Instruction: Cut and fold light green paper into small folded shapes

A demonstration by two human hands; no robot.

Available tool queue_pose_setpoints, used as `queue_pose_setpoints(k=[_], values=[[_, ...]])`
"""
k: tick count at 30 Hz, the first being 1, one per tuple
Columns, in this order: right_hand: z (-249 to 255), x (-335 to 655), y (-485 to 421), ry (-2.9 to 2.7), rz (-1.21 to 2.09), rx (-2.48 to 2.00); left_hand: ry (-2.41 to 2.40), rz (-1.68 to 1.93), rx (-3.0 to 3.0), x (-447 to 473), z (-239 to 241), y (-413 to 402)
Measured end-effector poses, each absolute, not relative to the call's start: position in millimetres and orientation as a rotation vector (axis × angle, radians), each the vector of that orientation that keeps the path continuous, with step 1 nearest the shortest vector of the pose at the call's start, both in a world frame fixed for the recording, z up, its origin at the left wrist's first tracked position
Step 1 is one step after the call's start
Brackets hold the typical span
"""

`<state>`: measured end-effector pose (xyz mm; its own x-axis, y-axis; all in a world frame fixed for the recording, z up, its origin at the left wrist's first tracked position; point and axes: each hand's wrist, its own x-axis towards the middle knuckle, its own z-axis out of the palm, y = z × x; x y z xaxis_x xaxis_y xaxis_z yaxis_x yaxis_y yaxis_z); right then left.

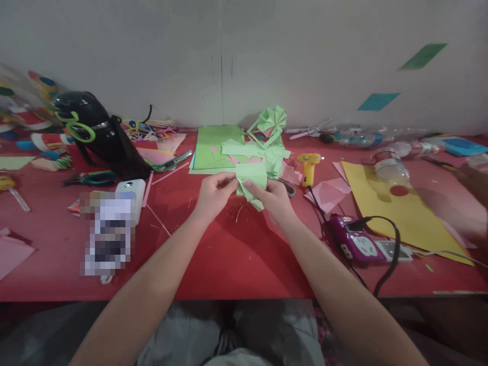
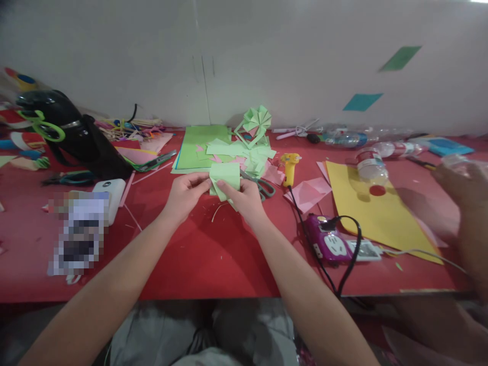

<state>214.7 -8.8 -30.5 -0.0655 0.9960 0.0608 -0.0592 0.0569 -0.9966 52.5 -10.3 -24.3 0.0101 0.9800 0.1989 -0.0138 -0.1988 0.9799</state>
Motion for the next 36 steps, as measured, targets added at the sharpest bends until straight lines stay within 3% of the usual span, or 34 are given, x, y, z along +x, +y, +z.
queue_pose_setpoints(k=[36], values=[[-35.5, 216.3, -4.0, -1.121, 1.257, -1.028, 1.088, 1.226, 1.331, 48.4, -21.6, -8.5]])
